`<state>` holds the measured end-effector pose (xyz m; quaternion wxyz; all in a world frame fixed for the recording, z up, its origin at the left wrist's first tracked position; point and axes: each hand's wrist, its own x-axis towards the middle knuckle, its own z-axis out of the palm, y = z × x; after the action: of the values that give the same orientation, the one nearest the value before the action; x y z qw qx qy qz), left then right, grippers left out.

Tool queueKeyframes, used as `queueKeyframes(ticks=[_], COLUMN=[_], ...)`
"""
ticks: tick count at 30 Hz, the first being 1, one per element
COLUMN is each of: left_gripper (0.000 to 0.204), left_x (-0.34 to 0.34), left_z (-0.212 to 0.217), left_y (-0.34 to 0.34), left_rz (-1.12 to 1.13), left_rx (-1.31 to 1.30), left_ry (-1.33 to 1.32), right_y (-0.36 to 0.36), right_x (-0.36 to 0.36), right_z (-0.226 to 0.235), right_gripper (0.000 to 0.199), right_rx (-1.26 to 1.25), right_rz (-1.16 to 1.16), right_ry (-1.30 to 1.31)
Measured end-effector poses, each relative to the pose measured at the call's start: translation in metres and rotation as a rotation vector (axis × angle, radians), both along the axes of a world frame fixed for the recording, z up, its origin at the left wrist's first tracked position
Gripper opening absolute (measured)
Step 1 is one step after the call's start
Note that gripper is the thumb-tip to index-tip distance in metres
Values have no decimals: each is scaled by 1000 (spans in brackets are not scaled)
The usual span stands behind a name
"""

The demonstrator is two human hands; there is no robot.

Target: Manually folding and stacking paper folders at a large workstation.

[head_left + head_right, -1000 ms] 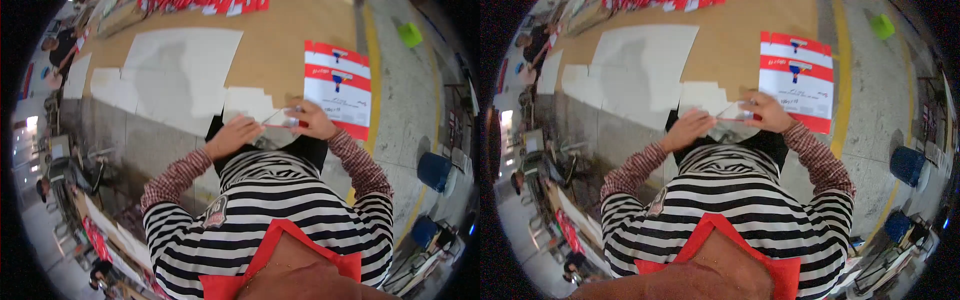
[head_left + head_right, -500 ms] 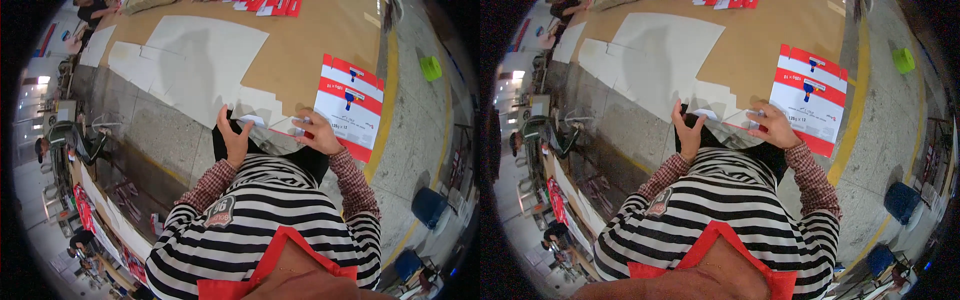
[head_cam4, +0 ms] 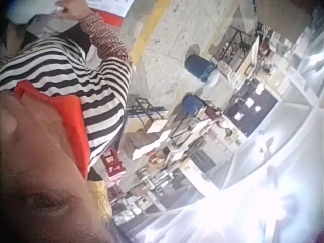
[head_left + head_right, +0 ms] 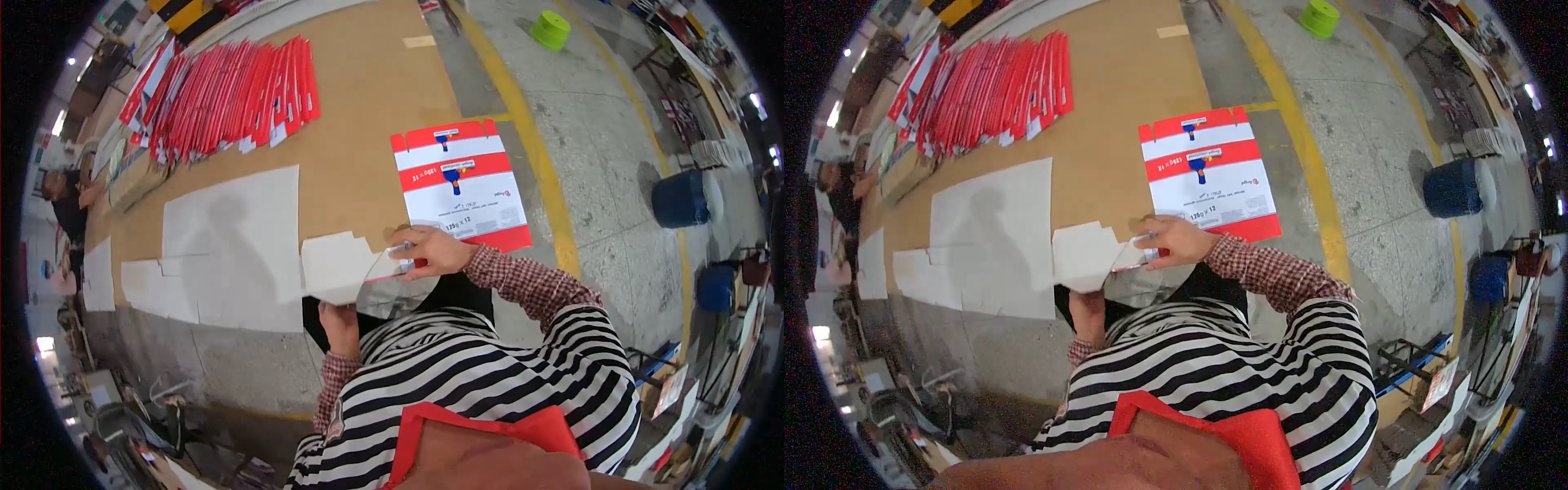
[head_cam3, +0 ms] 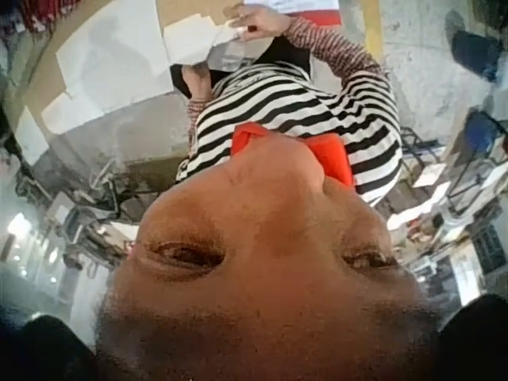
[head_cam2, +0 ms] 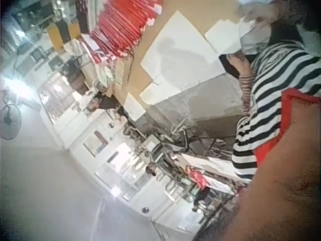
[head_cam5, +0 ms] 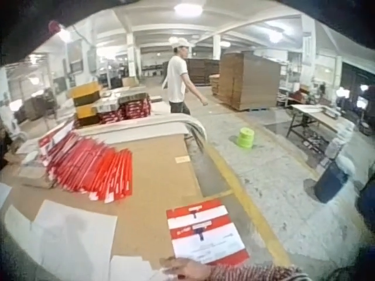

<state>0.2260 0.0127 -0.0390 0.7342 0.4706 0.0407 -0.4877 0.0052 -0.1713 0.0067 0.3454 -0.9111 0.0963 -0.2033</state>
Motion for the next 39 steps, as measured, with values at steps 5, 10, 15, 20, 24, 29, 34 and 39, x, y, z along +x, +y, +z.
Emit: queueKeyframes(ticks=[5,10,15,20,24,29,34,39], left_gripper=[22,14,34,40,90,104,91,92], left_x=[-21,11,-20,-48,-42,-29,-26,-30], left_z=[14,-15,14,35,58,55,55,45], left_y=[-7,1,-31,-85,-97,-105,-130,-149], left_rz=[-67,-28,79,-463,-1005,-1051,-1015,-985], left_rx=[-94,65,201,-335,-259,-294,-290,-279], left_ry=[-104,-251,-515,-1668,-2100,-1971,-2057,-2090], right_y=[-2,3,-6,-4,1,9,-15,-25], right_x=[-7,6,-6,-1,-24,-61,-59,-56], right_z=[-23,-20,-24,-10,-10,-11,-4,14], right_gripper=[48,47,47,48,70,81,72,78], right_rx=[-19,-26,-25,-18,-140,-302,-241,-196], right_rz=[42,65,49,97,173,-251,-315,-369], right_ry=[-88,-128,-106,-127,110,36,9,117])
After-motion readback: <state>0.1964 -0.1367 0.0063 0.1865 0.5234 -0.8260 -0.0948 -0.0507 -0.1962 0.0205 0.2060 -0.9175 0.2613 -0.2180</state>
